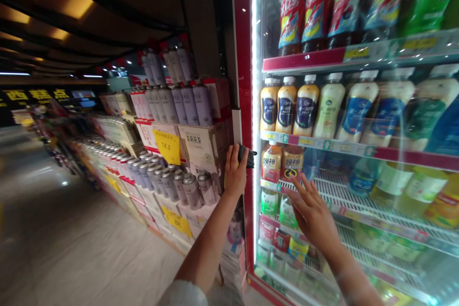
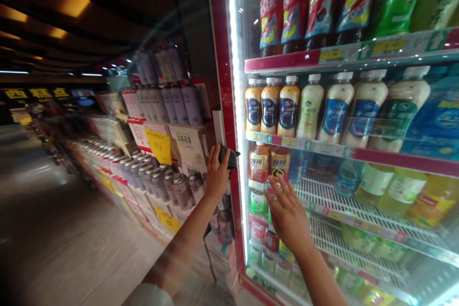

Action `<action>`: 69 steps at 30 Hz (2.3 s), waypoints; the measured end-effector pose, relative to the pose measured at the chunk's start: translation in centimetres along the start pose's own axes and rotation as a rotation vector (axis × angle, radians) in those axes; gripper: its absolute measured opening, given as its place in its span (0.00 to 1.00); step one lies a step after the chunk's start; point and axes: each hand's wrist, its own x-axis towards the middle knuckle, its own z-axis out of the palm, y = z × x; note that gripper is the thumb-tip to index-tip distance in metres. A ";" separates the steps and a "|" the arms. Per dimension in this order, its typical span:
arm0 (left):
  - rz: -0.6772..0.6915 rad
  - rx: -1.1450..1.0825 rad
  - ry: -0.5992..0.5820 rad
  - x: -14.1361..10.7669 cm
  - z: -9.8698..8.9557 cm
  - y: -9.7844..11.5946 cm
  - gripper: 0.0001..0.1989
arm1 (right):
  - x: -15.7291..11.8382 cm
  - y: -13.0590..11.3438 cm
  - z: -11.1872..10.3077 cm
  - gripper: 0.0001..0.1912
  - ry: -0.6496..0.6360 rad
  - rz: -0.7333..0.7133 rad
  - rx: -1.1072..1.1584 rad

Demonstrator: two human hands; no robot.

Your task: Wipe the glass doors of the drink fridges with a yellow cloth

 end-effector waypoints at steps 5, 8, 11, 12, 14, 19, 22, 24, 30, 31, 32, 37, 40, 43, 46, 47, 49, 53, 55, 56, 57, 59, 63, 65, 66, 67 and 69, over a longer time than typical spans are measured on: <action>0.049 -0.022 0.097 6.4 -0.2 -0.8 0.39 | 1.5 0.6 -0.4 0.22 0.057 -0.001 -0.023; 0.047 -0.054 0.121 10.8 -1.4 -0.3 0.37 | 2.2 0.6 -0.8 0.24 0.096 0.033 -0.024; 0.064 -0.068 0.108 12.4 -1.9 0.1 0.35 | 2.2 0.4 -0.8 0.25 0.107 0.059 -0.018; 0.078 -0.065 0.109 12.1 -1.9 0.1 0.35 | 2.0 0.3 -0.7 0.24 0.104 0.064 -0.018; 0.114 -0.050 0.122 10.6 -1.5 -0.2 0.34 | 1.6 0.1 -0.5 0.22 0.091 0.065 -0.020; 0.158 -0.007 0.102 3.5 0.1 -1.3 0.35 | 0.7 -0.3 -0.3 0.17 0.060 0.081 -0.018; 0.175 0.022 0.053 -0.2 0.9 -1.6 0.36 | 0.6 -0.5 -0.5 0.16 0.047 0.086 -0.010; 0.170 0.024 0.042 -0.7 1.2 -1.5 0.36 | 0.7 -0.5 -0.7 0.16 0.040 0.071 -0.007; 0.084 -0.074 0.062 7.2 -0.1 -1.5 0.33 | 1.2 -0.5 -1.8 0.18 0.062 0.087 -0.004; 0.083 -0.084 0.063 8.4 -0.4 -1.5 0.32 | 1.2 -0.5 -1.8 0.18 0.064 0.090 0.000; 0.080 -0.088 0.064 9.1 -0.6 -1.5 0.32 | 1.1 -0.5 -1.9 0.18 0.066 0.091 0.005; 0.086 -0.075 0.055 5.4 0.7 -2.0 0.29 | 0.5 -0.8 -1.6 0.21 0.046 0.095 0.033; 0.107 -0.033 0.066 -0.4 2.8 -2.5 0.28 | 0.2 -0.7 -1.5 0.22 0.020 0.087 0.041; 0.124 0.000 0.095 -6.1 5.2 -2.9 0.27 | -0.2 -0.5 -1.7 0.23 -0.008 0.089 0.050; 0.148 0.071 0.114 -10.5 6.9 -3.2 0.27 | -0.4 -0.3 -1.8 0.23 -0.040 0.086 0.052; 0.156 0.078 0.113 -11.7 7.3 -3.3 0.27 | -0.5 -0.2 -1.8 0.23 -0.050 0.083 0.050; 0.173 0.072 0.105 -13.3 7.7 -3.5 0.27 | -0.7 0.0 -1.8 0.23 -0.064 0.079 0.044; 0.183 0.030 0.083 -14.5 7.3 -3.6 0.29 | -0.8 0.4 -2.2 0.22 -0.067 0.068 0.009; 0.171 0.021 0.065 -14.4 6.5 -3.4 0.30 | -0.9 0.5 -2.6 0.21 -0.055 0.056 -0.009; 0.164 0.019 0.055 -14.3 6.0 -3.1 0.31 | -0.9 0.6 -2.8 0.20 -0.048 0.053 -0.014; 0.156 0.019 0.046 -14.0 5.4 -2.8 0.32 | -0.9 0.6 -2.9 0.20 -0.043 0.051 -0.016; 0.131 0.012 0.026 -12.8 4.2 -1.9 0.33 | -0.9 0.6 -3.1 0.19 -0.033 0.047 -0.019; 0.041 -0.066 0.055 -7.2 2.9 1.0 0.38 | -0.7 0.4 -3.0 0.18 -0.008 0.032 -0.008; -0.027 -0.085 0.088 -3.6 3.1 2.9 0.38 | -0.5 0.2 -3.0 0.18 0.006 0.028 0.002; -0.080 -0.089 0.089 -2.1 3.4 3.8 0.38 | -0.5 0.1 -3.0 0.18 0.013 0.025 0.005; -0.129 -0.095 0.069 -1.0 3.9 4.8 0.39 | -0.5 0.1 -3.1 0.18 0.020 0.022 0.006; -0.188 -0.102 -0.020 -0.7 5.2 6.6 0.42 | -0.6 0.0 -3.3 0.18 0.032 0.014 0.006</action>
